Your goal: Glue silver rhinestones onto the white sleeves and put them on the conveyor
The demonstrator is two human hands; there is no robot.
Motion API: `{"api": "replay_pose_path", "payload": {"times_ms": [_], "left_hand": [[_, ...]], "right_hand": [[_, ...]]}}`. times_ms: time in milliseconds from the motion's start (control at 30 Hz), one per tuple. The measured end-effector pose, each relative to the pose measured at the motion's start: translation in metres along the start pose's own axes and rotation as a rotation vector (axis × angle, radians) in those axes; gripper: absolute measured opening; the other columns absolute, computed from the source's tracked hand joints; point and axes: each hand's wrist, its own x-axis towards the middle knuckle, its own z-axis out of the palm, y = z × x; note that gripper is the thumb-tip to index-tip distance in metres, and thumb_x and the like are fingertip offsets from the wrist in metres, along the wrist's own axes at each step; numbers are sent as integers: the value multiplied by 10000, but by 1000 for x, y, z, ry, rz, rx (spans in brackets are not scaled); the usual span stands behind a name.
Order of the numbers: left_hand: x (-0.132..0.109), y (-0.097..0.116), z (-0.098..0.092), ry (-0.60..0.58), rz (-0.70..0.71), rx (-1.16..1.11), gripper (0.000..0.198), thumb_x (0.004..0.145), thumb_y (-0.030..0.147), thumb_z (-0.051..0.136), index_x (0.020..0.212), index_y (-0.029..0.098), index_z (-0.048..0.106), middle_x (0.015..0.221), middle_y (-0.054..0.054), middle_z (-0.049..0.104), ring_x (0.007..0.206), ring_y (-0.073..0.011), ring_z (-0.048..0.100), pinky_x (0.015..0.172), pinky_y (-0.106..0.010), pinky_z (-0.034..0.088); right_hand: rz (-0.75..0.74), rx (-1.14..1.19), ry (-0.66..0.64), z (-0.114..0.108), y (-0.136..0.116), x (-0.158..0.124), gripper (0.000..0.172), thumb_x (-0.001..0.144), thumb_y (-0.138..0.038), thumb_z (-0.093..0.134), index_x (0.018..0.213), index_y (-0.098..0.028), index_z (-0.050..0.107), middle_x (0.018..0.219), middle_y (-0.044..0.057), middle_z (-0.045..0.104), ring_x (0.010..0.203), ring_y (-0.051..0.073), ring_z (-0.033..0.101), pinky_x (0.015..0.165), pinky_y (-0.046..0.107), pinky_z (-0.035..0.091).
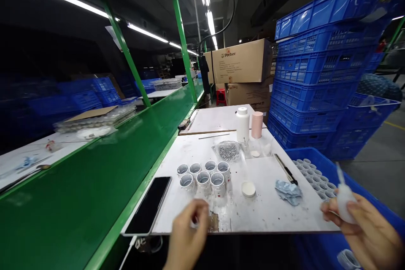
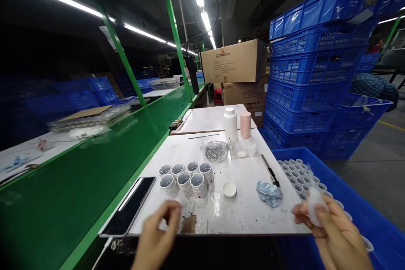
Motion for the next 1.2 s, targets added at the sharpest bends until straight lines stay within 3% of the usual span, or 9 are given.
{"api": "replay_pose_path", "payload": {"times_ms": [100,200,333,500,767,933,1033,1200], "left_hand": [[-23,-21,28,-258,-11,-103,217,912,272,479,947,205,683,897,-55,702,821,-168,658,747,-266,535],[-6,-26,32,-440,41,-217,328,899,235,482,1168,234,671,1197,-85,670,1150,-216,602,1023,-369,464],[36,-36,21,-798,72,-419,501,860,251,569,1359,286,552,1397,-54,557,1302,-235,513,1119,-409,376],[66,-59,31,-1083,76,-659,712,881,271,589,1519,272,274,1524,-91,387,1427,-226,344,1192,-455,227],[95,-75,46,-1143,-41,-816,669,877,263,628,1486,274,352,1525,-119,384,1434,-248,328,1192,-493,218],[113,-80,52,-1111,-89,-821,619,869,258,635,1448,262,416,1494,-129,430,1417,-262,360,1149,-513,308],[119,-82,57,-1086,-90,-822,593,867,250,633,1429,251,444,1477,-130,454,1402,-257,387,1160,-509,293],[125,-83,62,-1019,-91,-813,559,859,231,628,1398,239,482,1464,-113,474,1394,-237,402,1189,-487,255]], "right_hand": [[113,162,-165,69,-4,-16,373,760,-504,710,1000,-248,583,807,50,674,857,263,672,881,459,538],[147,188,-289,113,1,-28,397,795,-510,692,1051,-244,546,750,16,653,811,214,651,889,409,508],[161,149,-361,128,9,-32,416,832,-519,652,1112,-244,513,762,8,648,787,186,615,856,347,470],[191,31,-307,118,7,-34,480,835,-564,622,1150,-229,487,751,4,642,797,198,599,890,363,412],[181,-20,-264,107,7,-27,572,794,-589,653,1185,-205,490,755,10,642,784,201,584,901,385,399],[124,-41,-183,92,10,-12,572,785,-583,670,1189,-213,507,772,13,667,824,193,602,909,346,422],[107,-55,-106,83,7,-3,590,748,-588,704,1170,-214,530,743,7,668,799,186,616,884,322,451],[132,-31,-88,77,4,7,640,707,-580,746,1177,-190,553,778,26,677,798,198,638,869,343,481]]}}
